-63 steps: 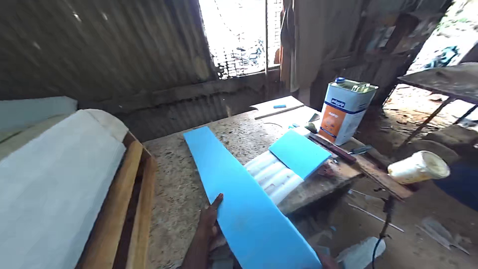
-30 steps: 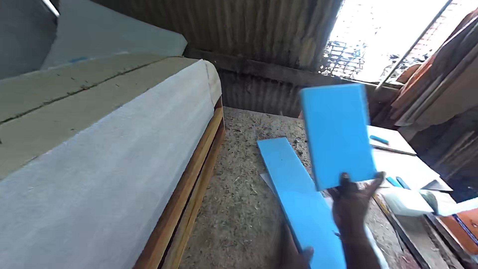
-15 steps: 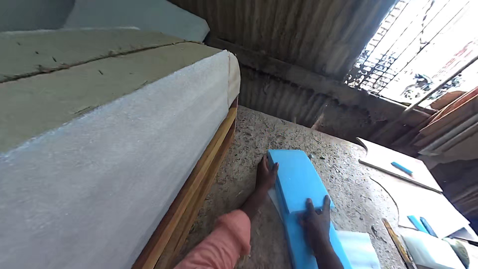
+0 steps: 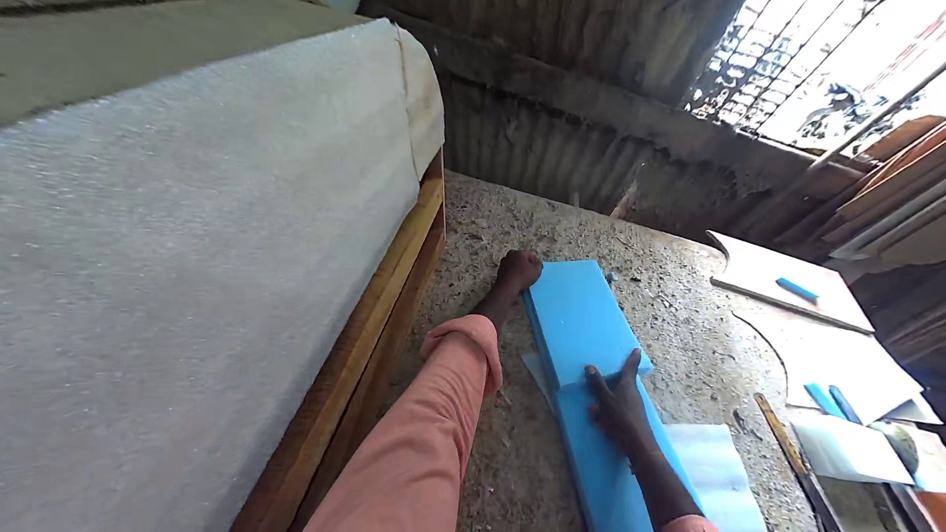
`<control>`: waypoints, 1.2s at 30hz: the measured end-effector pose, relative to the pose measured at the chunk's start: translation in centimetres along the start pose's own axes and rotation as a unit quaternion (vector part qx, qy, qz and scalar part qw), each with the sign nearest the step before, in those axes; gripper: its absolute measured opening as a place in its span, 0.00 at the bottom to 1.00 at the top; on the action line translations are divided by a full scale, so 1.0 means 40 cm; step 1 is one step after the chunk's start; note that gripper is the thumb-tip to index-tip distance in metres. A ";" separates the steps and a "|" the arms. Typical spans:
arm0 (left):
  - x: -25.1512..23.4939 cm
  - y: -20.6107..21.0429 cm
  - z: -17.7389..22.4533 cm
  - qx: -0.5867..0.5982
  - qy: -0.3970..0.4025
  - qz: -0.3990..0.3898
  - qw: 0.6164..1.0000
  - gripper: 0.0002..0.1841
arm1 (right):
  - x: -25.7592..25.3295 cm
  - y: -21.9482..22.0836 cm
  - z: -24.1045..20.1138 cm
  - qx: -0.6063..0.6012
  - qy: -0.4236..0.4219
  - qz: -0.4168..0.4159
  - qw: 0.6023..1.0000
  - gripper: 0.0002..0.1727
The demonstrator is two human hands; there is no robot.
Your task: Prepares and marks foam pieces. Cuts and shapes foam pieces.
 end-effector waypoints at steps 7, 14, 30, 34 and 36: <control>-0.030 -0.003 -0.008 -0.042 0.032 -0.040 0.998 0.27 | -0.009 -0.004 0.018 0.021 -0.020 -0.003 1.000 0.61; -0.029 0.010 0.001 -0.083 0.081 -0.056 0.992 0.23 | -0.015 0.001 0.026 0.075 -0.055 0.044 0.995 0.62; 0.154 0.179 0.167 -0.356 0.212 -0.084 0.906 0.31 | 0.023 -0.010 0.016 -0.011 -0.027 -0.005 1.000 0.67; 0.198 0.212 0.170 -0.376 0.164 -0.156 0.898 0.56 | 0.048 -0.163 0.063 -0.101 -0.136 -0.043 0.985 0.46; 0.172 0.216 0.160 -0.385 0.164 -0.146 0.897 0.56 | 0.088 -0.340 0.164 0.041 -0.192 0.106 0.975 0.32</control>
Point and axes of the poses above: each hand's wrist, its own x-axis away from the middle knuckle, its own y-axis out of the palm, z = x × y, the point moved 3 cm from there along -x, towards the middle knuckle, and after that the axes turned 2 degrees about z, right-handed, at the moved point
